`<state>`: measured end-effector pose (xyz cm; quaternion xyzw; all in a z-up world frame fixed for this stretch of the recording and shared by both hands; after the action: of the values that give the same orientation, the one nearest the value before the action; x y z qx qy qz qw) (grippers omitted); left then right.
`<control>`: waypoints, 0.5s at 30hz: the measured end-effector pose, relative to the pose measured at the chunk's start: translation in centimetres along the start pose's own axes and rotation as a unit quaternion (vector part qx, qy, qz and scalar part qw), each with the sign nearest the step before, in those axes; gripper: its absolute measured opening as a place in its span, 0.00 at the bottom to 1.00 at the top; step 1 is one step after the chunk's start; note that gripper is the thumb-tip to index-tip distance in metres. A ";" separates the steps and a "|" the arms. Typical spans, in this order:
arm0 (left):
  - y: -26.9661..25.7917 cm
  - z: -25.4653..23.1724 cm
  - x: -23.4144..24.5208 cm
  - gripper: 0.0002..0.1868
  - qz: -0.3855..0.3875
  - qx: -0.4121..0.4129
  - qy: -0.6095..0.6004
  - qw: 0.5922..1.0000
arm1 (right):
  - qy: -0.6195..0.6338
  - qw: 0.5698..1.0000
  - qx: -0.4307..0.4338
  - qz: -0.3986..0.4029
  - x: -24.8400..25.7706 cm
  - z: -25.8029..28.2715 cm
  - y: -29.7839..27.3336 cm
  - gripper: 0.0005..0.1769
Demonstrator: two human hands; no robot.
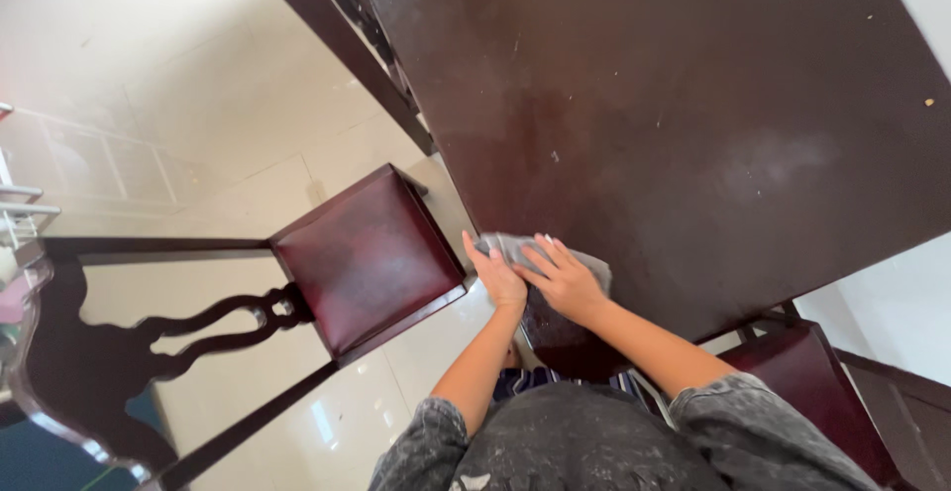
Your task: The person wipes a dark wooden dining table with a gray cloth, moving around the table to clean different sections. They briefly adjust a chair before resuming wiping the table surface.
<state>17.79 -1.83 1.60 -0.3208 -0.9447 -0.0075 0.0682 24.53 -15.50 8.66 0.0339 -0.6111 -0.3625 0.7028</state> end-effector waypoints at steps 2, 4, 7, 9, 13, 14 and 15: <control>-0.1 0.0 0.1 0.39 -0.004 -0.010 0.004 1.000 | 0.000 0.998 0.049 0.041 1.7 -0.9 -1.4 0.13; 0.2 -0.2 -0.4 0.39 -0.007 -0.004 0.002 1.000 | -0.219 0.974 0.030 0.051 3.7 -5.6 -1.6 0.18; -0.2 -0.6 -0.1 0.39 -0.004 0.009 0.008 1.000 | -0.216 0.961 -0.166 -0.053 5.7 -13.1 -0.9 0.11; -0.1 -0.9 -0.1 0.39 -0.004 0.005 0.010 1.000 | -0.228 0.935 -0.261 -0.082 5.2 -15.8 0.5 0.11; -0.3 -1.1 -0.3 0.38 -0.001 0.006 0.010 1.000 | -0.234 0.924 -0.301 -0.020 2.3 -13.7 2.4 0.09; -0.2 -1.1 -0.3 0.38 0.000 0.011 0.009 1.000 | -0.215 0.935 -0.280 0.019 1.5 -11.9 2.6 0.13; -0.2 -1.1 -0.3 0.38 -0.001 0.005 0.015 1.000 | -0.196 0.944 -0.258 0.059 0.8 -9.9 2.5 0.19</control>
<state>18.02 -2.23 2.67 -0.3189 -0.9440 -0.0077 0.0840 34.46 -18.01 8.12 -0.2564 -0.6231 -0.4653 0.5740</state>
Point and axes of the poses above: each hand's wrist, its own y-axis towards the middle knuckle, its own x-axis out of the back of the hand, z = x × y, the point moved 3 cm from there along y, towards the middle knuckle, and after that the axes turned 5 degrees about -y, right-handed, at the moved point
